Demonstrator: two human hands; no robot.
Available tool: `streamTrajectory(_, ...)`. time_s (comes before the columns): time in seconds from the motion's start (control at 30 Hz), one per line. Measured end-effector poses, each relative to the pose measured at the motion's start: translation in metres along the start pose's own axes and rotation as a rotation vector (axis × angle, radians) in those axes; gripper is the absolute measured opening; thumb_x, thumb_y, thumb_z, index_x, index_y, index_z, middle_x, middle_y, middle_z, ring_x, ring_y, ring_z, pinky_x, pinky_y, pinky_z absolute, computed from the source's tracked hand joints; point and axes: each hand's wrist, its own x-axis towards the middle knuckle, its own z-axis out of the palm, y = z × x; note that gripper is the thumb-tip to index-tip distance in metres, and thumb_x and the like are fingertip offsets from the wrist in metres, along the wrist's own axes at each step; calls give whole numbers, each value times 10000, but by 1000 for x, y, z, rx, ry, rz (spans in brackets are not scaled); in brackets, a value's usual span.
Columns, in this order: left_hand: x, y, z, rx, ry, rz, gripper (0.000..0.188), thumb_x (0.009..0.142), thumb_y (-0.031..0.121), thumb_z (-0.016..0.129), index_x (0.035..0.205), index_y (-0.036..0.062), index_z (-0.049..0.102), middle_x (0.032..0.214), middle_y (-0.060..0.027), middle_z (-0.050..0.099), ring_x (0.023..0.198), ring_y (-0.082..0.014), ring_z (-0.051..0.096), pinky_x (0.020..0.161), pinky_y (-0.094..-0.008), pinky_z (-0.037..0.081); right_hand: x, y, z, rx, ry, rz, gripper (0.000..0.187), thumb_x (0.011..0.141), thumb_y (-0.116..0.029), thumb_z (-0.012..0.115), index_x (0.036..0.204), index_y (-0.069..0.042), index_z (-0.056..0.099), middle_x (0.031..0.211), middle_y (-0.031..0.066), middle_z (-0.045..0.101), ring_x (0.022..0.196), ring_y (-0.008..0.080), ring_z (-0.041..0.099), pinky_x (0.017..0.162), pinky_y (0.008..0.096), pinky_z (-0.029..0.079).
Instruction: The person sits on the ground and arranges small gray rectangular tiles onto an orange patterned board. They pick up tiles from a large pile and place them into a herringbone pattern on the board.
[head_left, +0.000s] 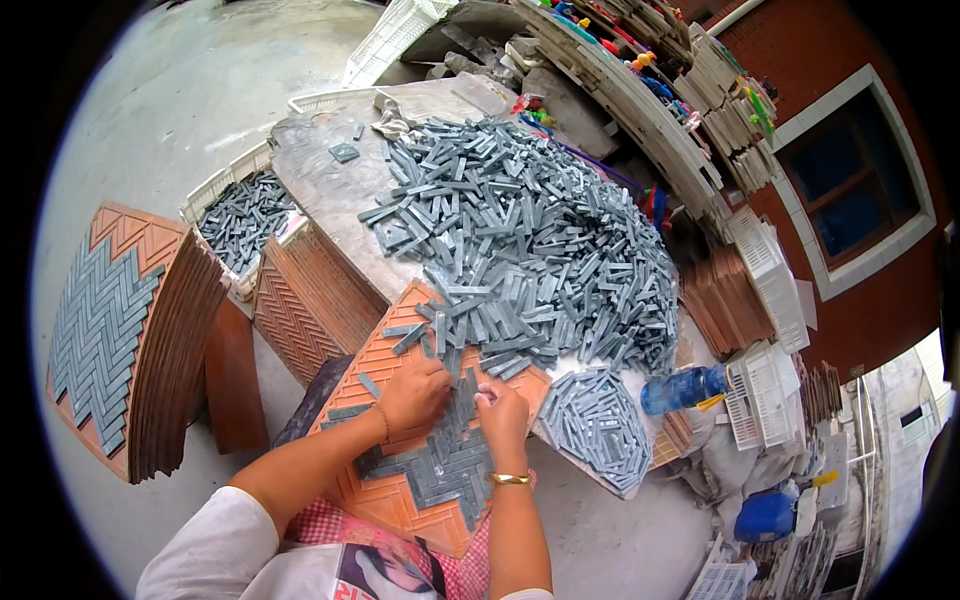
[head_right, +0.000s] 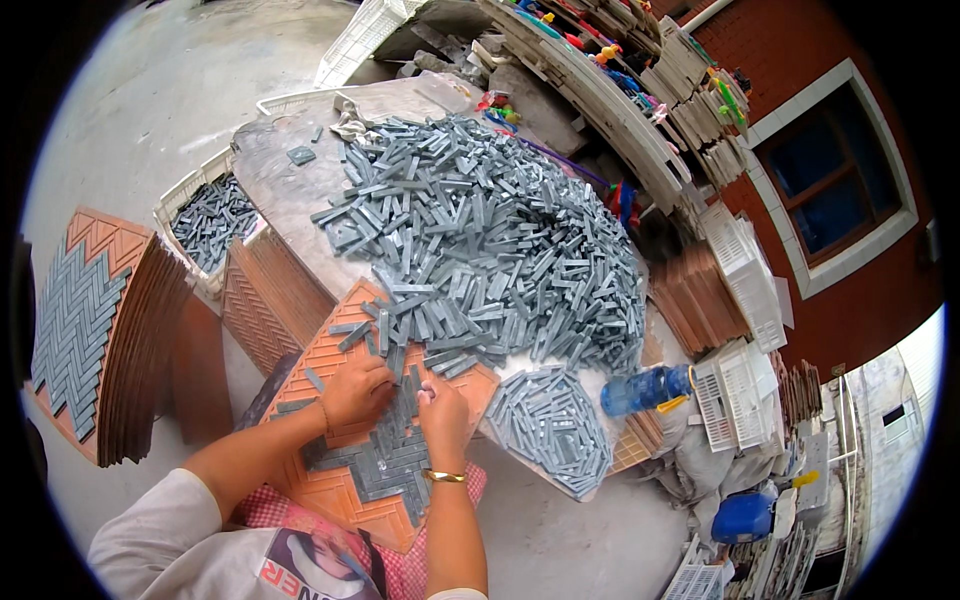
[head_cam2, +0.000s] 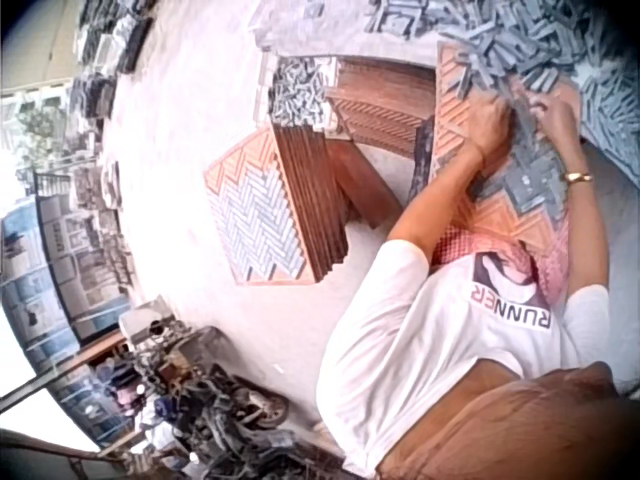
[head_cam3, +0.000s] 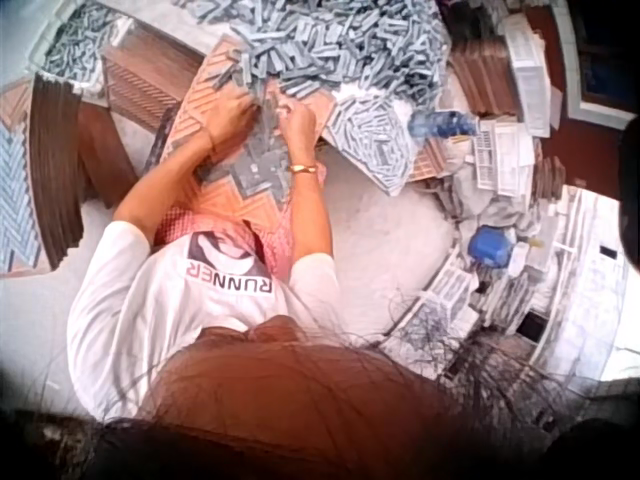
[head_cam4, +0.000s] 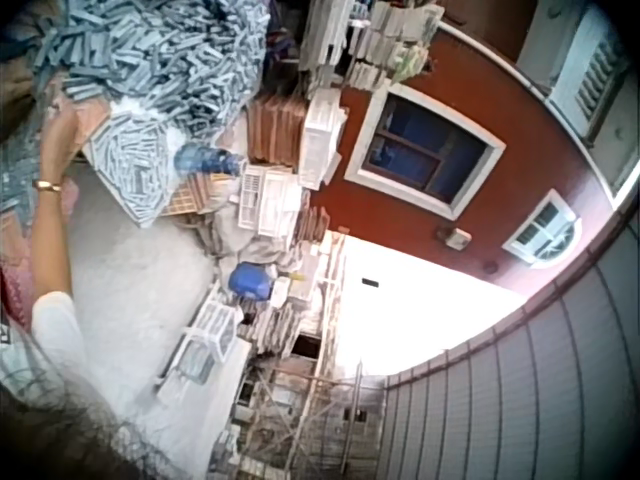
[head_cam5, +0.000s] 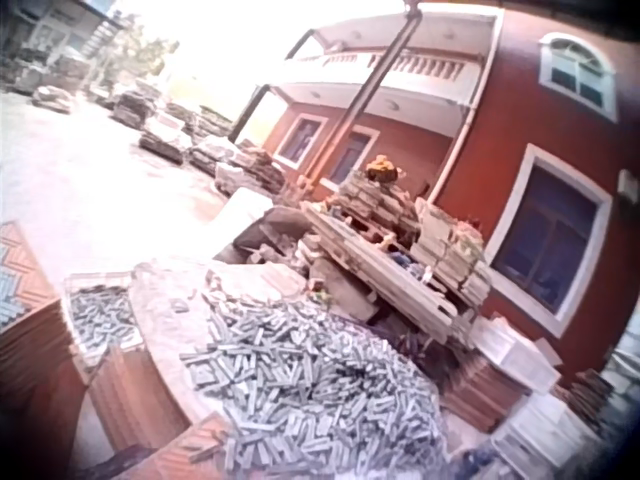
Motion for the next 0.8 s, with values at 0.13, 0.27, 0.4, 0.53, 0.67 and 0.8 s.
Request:
streamTrajectory(0.13, 1, 2, 0, -1, -6, -29, 86, 733, 71, 643, 804, 45, 604, 795, -105, 556, 795, -305, 572, 694, -400, 476, 3, -2, 3, 4, -16, 51, 145, 759, -51, 695, 881, 26, 694, 741, 163, 686, 688, 233, 682, 628, 328, 523)
streamTrajectory(0.27, -1, 3, 1, 14, -10, -44, 101, 732, 80, 644, 817, 40, 606, 827, -104, 565, 826, -305, 572, 721, -397, 474, 23, 3, -15, 96, -250, 63, 140, 784, -76, 675, 883, 20, 698, 760, 145, 694, 718, 221, 686, 653, 316, 520)
streamTrajectory(0.4, 9, 5, 2, 144, -61, 154, 132, 750, 86, 635, 871, 34, 629, 937, -88, 598, 948, -283, 577, 815, -378, 476, 21, 38, -39, 41, -18, -76, 143, 786, -76, 668, 893, 14, 702, 776, 133, 703, 696, 205, 687, 655, 297, 522)
streamTrajectory(0.53, 13, 12, 10, 234, -128, 249, 269, 796, 111, 613, 1052, 29, 608, 1150, -96, 578, 1133, -279, 534, 958, -404, 430, -2, 42, -50, 147, -88, 80, 165, 781, -153, 700, 879, -21, 697, 774, 166, 684, 706, 286, 681, 650, 347, 520)
streamTrajectory(0.67, 4, 13, 26, 261, -195, 183, 382, 833, 141, 602, 1196, 35, 552, 1292, -103, 526, 1251, -279, 475, 1055, -433, 371, -24, 32, -44, 44, -52, 143, 163, 755, -135, 745, 822, 4, 692, 723, 133, 682, 648, 207, 670, 608, 300, 505)
streamTrajectory(0.8, 3, 14, 26, 256, -251, 132, 413, 841, 147, 619, 1234, 49, 542, 1328, -93, 512, 1287, -266, 450, 1085, -437, 349, -34, 38, -25, 10, 55, -70, 167, 722, -129, 773, 764, -11, 663, 712, 115, 650, 615, 239, 628, 575, 339, 488)
